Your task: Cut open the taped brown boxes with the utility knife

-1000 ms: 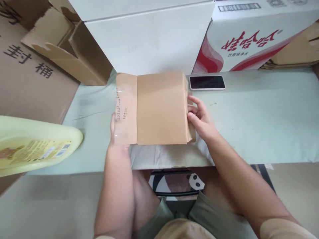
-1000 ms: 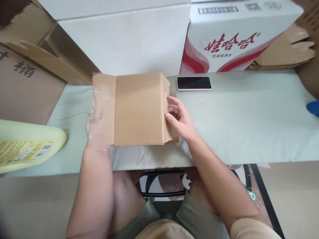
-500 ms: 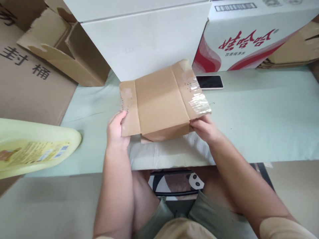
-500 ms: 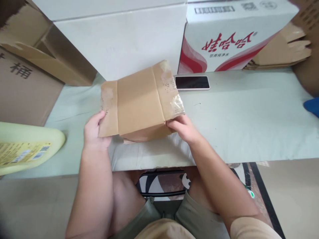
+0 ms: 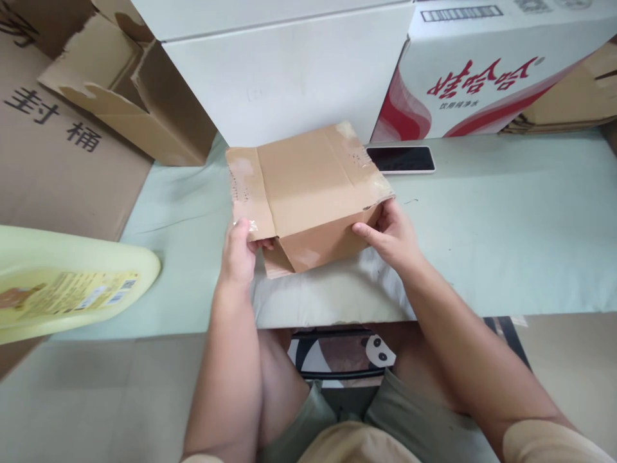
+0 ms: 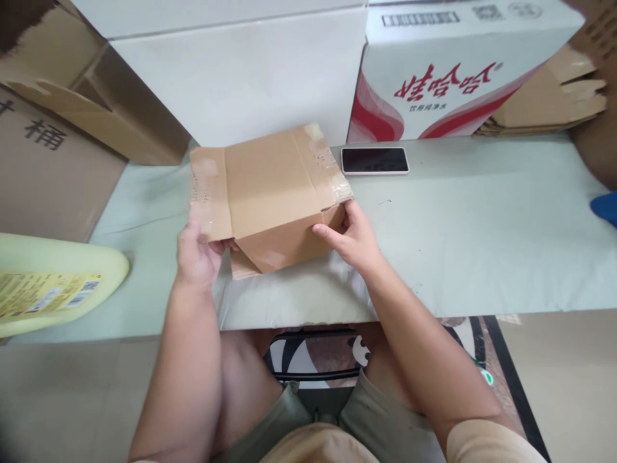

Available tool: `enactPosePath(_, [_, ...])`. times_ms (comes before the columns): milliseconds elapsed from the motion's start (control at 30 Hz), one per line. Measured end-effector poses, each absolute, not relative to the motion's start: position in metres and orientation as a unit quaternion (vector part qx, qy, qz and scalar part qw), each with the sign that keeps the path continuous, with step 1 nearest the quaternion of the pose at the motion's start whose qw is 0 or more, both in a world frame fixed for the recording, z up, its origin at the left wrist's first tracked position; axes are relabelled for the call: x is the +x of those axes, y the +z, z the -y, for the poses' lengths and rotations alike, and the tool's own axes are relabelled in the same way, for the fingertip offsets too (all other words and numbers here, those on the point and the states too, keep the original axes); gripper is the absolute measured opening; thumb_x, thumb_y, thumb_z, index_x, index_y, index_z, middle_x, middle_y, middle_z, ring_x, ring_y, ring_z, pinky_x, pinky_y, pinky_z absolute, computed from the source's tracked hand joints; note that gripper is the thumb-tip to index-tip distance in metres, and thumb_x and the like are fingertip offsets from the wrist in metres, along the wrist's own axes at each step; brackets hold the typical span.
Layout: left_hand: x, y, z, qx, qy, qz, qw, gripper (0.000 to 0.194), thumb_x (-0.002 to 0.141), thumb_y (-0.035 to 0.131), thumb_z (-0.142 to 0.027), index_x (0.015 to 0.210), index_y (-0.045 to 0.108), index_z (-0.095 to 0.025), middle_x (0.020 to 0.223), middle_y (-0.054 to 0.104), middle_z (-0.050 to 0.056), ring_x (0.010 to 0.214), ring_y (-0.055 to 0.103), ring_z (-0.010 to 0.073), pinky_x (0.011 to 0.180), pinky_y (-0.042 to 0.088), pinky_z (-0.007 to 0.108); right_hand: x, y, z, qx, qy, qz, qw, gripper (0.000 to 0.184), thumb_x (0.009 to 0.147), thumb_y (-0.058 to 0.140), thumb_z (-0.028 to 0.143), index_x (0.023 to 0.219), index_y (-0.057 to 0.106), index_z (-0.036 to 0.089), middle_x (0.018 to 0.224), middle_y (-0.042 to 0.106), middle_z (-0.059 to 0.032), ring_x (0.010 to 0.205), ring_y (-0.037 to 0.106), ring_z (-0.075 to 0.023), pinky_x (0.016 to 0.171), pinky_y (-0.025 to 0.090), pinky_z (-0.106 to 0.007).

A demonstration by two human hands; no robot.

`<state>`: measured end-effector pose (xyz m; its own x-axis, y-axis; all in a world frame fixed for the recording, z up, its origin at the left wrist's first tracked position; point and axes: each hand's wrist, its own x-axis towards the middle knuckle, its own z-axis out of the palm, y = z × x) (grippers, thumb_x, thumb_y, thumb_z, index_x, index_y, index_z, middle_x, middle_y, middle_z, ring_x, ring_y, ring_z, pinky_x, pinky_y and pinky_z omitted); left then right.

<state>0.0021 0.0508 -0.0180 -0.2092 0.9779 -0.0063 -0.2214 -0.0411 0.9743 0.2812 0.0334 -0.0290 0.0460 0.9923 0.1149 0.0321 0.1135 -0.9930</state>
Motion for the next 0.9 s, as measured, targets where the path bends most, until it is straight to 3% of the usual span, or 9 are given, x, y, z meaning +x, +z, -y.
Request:
enactPosePath(167, [0.000,-0.014,-0.049,0.461,0.624,-0.473,0.417,0.039,0.082,0.076,-0.059,0.094,0.076,-0.022,0.095,0.076,0.007,0.111,0.075,0.0268,0.099,0.061,0.035,0.279,-0.028,-0.034,-0.496,0.442,0.516,0.541,0.075,0.070,0.089,0.068,0.125,0.062,0.025,0.137,0.068,-0.0130,0.140,0.059,-0.0351,0.120,0.049,-0.050])
enactPosePath(233, [0.003,-0.011,-0.046,0.440,0.610,-0.490,0.440,0.038,0.082,0.075,-0.059,0.088,0.075,-0.022,0.088,0.074,0.006,0.093,0.076,0.0243,0.075,0.063,0.030,0.279,-0.026,-0.033,-0.497,0.438,0.512,0.547,0.071,0.070,0.089,0.067,0.121,0.063,0.025,0.132,0.070,-0.0119,0.134,0.062,-0.0338,0.115,0.052,-0.048])
enactPosePath(300, [0.005,-0.008,-0.043,0.391,0.591,-0.518,0.478,0.041,0.080,0.073,-0.062,0.082,0.072,-0.021,0.070,0.067,0.005,0.065,0.069,0.0205,0.045,0.048,0.025,0.280,-0.025,-0.032,-0.500,0.436,0.506,0.551,0.066,0.074,0.085,0.068,0.120,0.064,0.025,0.127,0.072,-0.0103,0.125,0.066,-0.0308,0.106,0.056,-0.045])
enactPosePath(367, [0.007,-0.008,-0.042,0.353,0.598,-0.527,0.490,0.044,0.077,0.072,-0.064,0.076,0.069,-0.021,0.060,0.059,0.003,0.050,0.057,0.0165,0.036,0.035,0.023,0.281,-0.023,-0.032,-0.513,0.427,0.493,0.558,0.057,0.081,0.076,0.072,0.111,0.066,0.025,0.112,0.073,-0.0076,0.108,0.069,-0.0259,0.094,0.057,-0.040])
enactPosePath(467, [0.009,-0.007,-0.045,0.332,0.636,-0.510,0.475,0.039,0.075,0.071,-0.059,0.070,0.065,-0.020,0.062,0.060,0.003,0.053,0.056,0.0157,0.041,0.039,0.024,0.282,-0.021,-0.031,-0.537,0.426,0.445,0.577,0.050,0.086,0.067,0.073,0.091,0.064,0.023,0.084,0.065,-0.0015,0.078,0.062,-0.0174,0.073,0.051,-0.031])
enactPosePath(533, [0.009,-0.004,-0.048,0.302,0.668,-0.502,0.459,0.032,0.078,0.065,-0.049,0.064,0.061,-0.020,0.060,0.058,0.003,0.056,0.057,0.0153,0.046,0.041,0.024,0.281,-0.018,-0.031,-0.542,0.449,0.397,0.589,0.047,0.083,0.070,0.069,0.084,0.061,0.023,0.075,0.059,0.0013,0.069,0.056,-0.0140,0.065,0.045,-0.028])
enactPosePath(700, [0.005,0.006,-0.053,0.296,0.718,-0.465,0.424,0.019,0.066,0.048,-0.033,0.052,0.052,-0.020,0.047,0.042,0.001,0.044,0.042,0.0133,0.040,0.027,0.024,0.275,-0.008,-0.031,-0.545,0.498,0.343,0.581,0.037,0.073,0.073,0.055,0.083,0.057,0.024,0.071,0.052,0.0034,0.066,0.054,-0.0134,0.059,0.039,-0.025])
enactPosePath(800, [0.005,0.007,-0.052,0.366,0.700,-0.445,0.421,0.010,0.054,0.053,-0.027,0.049,0.052,-0.019,0.047,0.044,0.000,0.045,0.041,0.0118,0.041,0.027,0.024,0.272,-0.005,-0.031,-0.554,0.490,0.332,0.585,0.034,0.073,0.069,0.051,0.077,0.048,0.024,0.070,0.050,0.0029,0.064,0.051,-0.0137,0.055,0.036,-0.026])
enactPosePath(900, [0.006,0.006,-0.050,0.379,0.684,-0.454,0.427,0.005,0.056,0.063,-0.021,0.058,0.064,-0.016,0.055,0.057,0.000,0.051,0.051,0.0121,0.047,0.036,0.023,0.271,-0.005,-0.032,-0.559,0.473,0.303,0.610,0.032,0.070,0.069,0.044,0.073,0.044,0.024,0.070,0.051,0.0022,0.064,0.048,-0.0131,0.056,0.035,-0.026])
